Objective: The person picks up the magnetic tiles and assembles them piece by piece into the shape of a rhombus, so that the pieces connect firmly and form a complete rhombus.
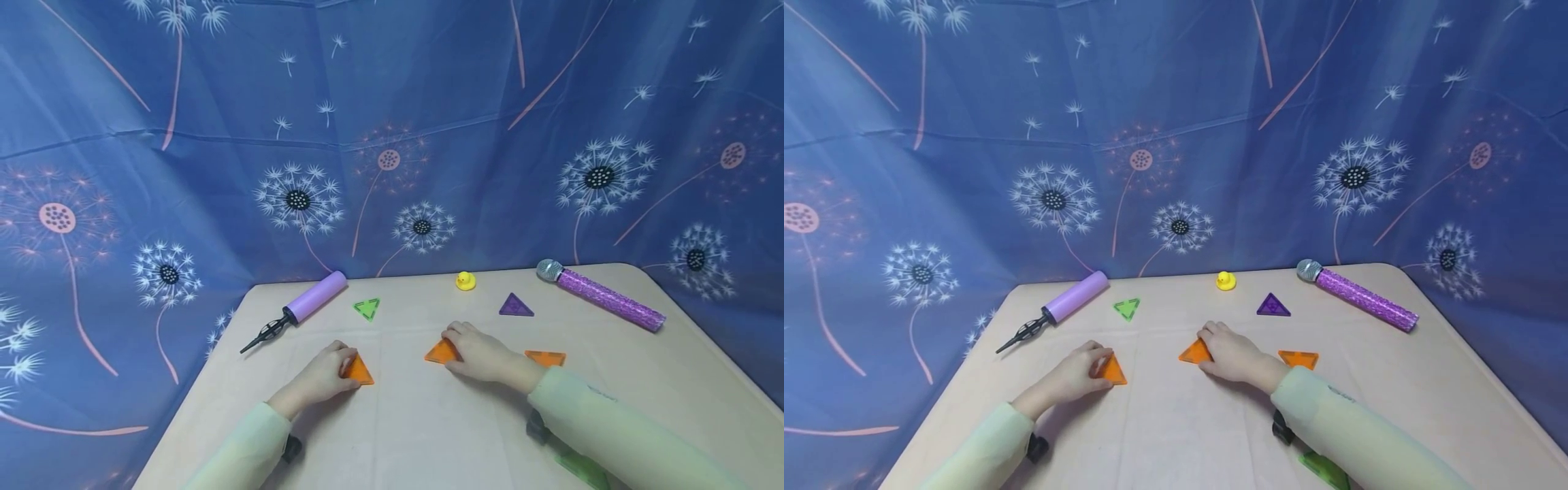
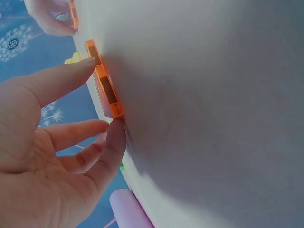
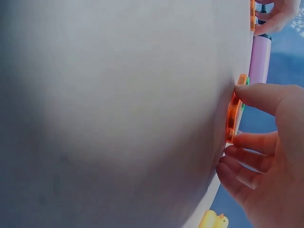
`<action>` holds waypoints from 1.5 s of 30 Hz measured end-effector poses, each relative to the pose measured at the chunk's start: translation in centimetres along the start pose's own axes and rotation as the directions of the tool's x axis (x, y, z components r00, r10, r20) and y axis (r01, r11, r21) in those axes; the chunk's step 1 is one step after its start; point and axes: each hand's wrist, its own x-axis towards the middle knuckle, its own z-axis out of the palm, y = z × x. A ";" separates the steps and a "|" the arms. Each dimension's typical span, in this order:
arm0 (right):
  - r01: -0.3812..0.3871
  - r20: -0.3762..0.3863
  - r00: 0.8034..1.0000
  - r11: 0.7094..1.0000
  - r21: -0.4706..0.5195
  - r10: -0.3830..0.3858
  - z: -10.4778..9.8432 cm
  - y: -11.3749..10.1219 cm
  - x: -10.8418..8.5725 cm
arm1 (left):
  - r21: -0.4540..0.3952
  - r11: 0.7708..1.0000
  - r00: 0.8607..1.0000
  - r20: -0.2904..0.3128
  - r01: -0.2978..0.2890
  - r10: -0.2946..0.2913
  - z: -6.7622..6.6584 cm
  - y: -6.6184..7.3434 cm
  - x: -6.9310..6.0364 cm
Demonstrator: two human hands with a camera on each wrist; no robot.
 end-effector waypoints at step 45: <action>-0.034 0.032 0.999 0.977 0.209 0.028 -0.6 1.1 -0.1 | -0.425 0.880 0.949 -0.127 0.211 -0.289 4.4 6.7 8.7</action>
